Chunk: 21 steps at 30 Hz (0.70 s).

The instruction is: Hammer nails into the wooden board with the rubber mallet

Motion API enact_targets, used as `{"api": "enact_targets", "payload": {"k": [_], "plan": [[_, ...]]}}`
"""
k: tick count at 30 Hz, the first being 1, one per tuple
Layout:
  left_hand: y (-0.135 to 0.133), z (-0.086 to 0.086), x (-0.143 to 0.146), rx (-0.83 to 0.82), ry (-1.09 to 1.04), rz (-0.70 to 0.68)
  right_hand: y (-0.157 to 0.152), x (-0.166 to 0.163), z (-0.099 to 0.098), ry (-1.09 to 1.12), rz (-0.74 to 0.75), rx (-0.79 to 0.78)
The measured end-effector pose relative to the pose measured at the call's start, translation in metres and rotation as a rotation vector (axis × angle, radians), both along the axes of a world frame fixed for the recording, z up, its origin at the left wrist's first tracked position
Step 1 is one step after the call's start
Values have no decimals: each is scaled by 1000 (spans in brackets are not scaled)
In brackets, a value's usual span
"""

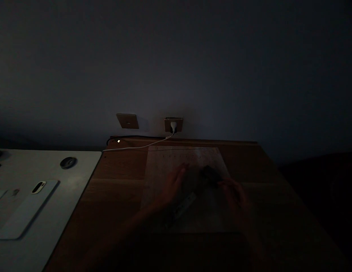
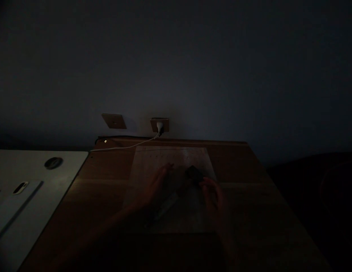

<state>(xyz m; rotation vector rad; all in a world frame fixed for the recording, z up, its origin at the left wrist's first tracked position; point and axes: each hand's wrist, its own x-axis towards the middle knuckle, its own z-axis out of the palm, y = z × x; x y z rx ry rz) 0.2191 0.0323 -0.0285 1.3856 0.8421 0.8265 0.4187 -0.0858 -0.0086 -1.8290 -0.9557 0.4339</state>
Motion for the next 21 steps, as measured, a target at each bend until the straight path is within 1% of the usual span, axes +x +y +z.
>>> {"api": "enact_targets", "payload": {"k": [2, 4, 5, 7, 8, 9, 11, 13, 15, 17, 19, 21], "plan": [[-5, 5, -20, 263, 159, -58, -8, 9, -12, -125, -43, -31], [-9, 7, -43, 427, 322, -88, -17, 21, -24, -259, -61, -104], [-11, 6, -56, 484, 401, -76, -21, 27, -30, -333, -61, -151], [-14, 1, -83, 590, 580, 8, -31, 36, -40, -464, -31, -254], [-15, -2, -97, 632, 679, 78, -35, 38, -44, -509, -20, -297], [-17, -6, -111, 646, 780, 137, -39, 39, -47, -542, -15, -330], [-23, -14, -135, 611, 922, 210, -43, 39, -51, -581, -26, -367], [-31, -18, -150, 535, 937, 215, -45, 36, -53, -607, -37, -395], [-39, -18, -155, 467, 864, 200, -43, 34, -54, -613, -66, -424], [-48, -16, -153, 418, 771, 202, -40, 33, -55, -573, -84, -449], [-53, -10, -151, 345, 708, 242, -38, 32, -56, -501, -92, -455], [-56, -4, -155, 227, 671, 308, -36, 28, -57, -421, -76, -444]]}}
